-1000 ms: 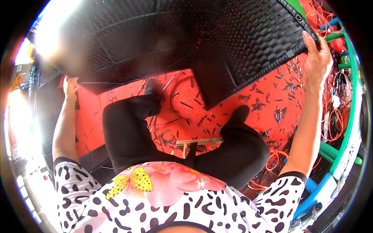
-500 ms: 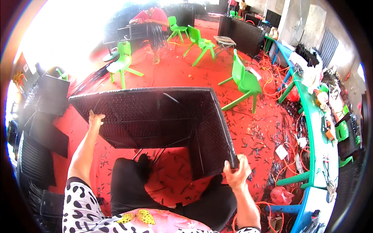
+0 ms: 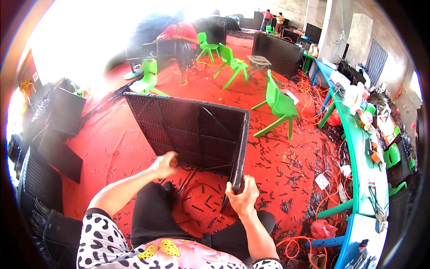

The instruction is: The person uses pliers to trim excess material from the edges of a wicker furniture panel and kemudian manipulates a thin rod and air stapler to secure components together.

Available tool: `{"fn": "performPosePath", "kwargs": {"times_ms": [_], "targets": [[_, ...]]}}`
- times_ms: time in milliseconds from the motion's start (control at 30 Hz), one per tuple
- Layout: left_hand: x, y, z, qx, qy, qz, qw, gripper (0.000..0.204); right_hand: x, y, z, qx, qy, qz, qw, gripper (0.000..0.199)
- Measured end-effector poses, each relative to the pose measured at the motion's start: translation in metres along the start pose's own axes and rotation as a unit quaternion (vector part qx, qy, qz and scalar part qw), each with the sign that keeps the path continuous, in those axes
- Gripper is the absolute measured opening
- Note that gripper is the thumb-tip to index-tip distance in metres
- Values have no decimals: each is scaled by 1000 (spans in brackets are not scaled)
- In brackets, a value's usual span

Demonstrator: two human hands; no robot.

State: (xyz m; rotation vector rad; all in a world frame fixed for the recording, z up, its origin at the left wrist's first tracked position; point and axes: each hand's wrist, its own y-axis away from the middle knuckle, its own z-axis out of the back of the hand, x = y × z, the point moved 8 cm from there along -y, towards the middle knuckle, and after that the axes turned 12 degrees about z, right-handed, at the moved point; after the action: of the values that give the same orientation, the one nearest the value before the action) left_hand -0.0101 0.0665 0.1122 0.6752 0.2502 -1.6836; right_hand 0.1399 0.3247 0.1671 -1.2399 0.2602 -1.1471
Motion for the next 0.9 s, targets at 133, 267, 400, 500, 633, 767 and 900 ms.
{"fn": "performPosePath", "kwargs": {"times_ms": [133,267,400,500,633,767,900], "targets": [[-62,39,-33,120,-49,-211,969,56,12,5,0,10,-16,19,1000,40],[-87,50,-21,115,20,-224,967,51,4,8,4,92,-49,-42,994,46],[-88,59,-10,100,15,-234,967,46,-8,-47,74,-10,-367,-100,925,50],[-64,56,-30,128,5,-186,974,42,57,-120,149,-35,-439,71,895,87],[-47,61,-41,95,30,-210,973,42,148,-188,199,-56,-311,300,900,92],[-28,64,-44,75,39,-173,981,36,171,-209,212,-55,-275,334,900,86],[-28,85,-29,93,29,-160,982,34,171,-218,228,-63,-267,338,900,83]]}}
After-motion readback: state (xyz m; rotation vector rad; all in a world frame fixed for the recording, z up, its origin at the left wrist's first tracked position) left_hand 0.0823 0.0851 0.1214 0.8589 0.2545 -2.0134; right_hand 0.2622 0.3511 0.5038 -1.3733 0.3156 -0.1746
